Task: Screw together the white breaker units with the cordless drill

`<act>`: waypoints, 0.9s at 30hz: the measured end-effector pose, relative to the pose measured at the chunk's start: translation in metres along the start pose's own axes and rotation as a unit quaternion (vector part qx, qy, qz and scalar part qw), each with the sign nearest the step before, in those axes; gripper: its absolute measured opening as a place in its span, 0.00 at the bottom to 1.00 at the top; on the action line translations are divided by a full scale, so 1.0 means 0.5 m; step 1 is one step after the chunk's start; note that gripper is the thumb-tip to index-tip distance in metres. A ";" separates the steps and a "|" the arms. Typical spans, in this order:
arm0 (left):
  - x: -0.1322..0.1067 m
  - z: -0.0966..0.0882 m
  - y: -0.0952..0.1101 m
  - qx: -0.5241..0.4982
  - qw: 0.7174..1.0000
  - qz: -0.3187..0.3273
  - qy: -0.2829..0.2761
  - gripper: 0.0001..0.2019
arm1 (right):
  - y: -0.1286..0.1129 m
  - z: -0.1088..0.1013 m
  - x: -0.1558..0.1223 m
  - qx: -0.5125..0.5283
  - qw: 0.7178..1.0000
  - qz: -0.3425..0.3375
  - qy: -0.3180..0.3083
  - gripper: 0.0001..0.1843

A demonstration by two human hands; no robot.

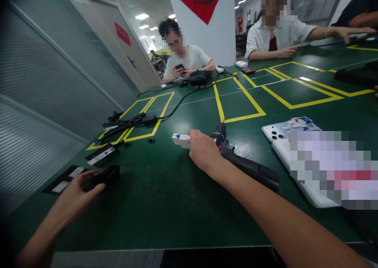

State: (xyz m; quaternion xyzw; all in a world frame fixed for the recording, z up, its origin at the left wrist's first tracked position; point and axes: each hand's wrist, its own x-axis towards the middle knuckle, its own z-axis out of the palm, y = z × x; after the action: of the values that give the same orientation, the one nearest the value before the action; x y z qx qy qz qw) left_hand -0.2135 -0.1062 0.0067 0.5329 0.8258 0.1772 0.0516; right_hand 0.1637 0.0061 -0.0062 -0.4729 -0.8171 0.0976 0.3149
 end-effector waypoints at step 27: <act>-0.048 -0.057 0.188 0.036 0.996 0.005 0.082 0.25 | -0.007 -0.004 -0.003 -0.026 0.991 -0.115 -0.062 0.06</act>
State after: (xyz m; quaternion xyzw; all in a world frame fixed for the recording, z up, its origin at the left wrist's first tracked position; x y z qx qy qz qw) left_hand -0.1299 -0.0998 0.0634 0.5222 0.8304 0.1905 -0.0369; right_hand 0.1631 0.0026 -0.0036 -0.3772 -0.8861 0.0685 0.2603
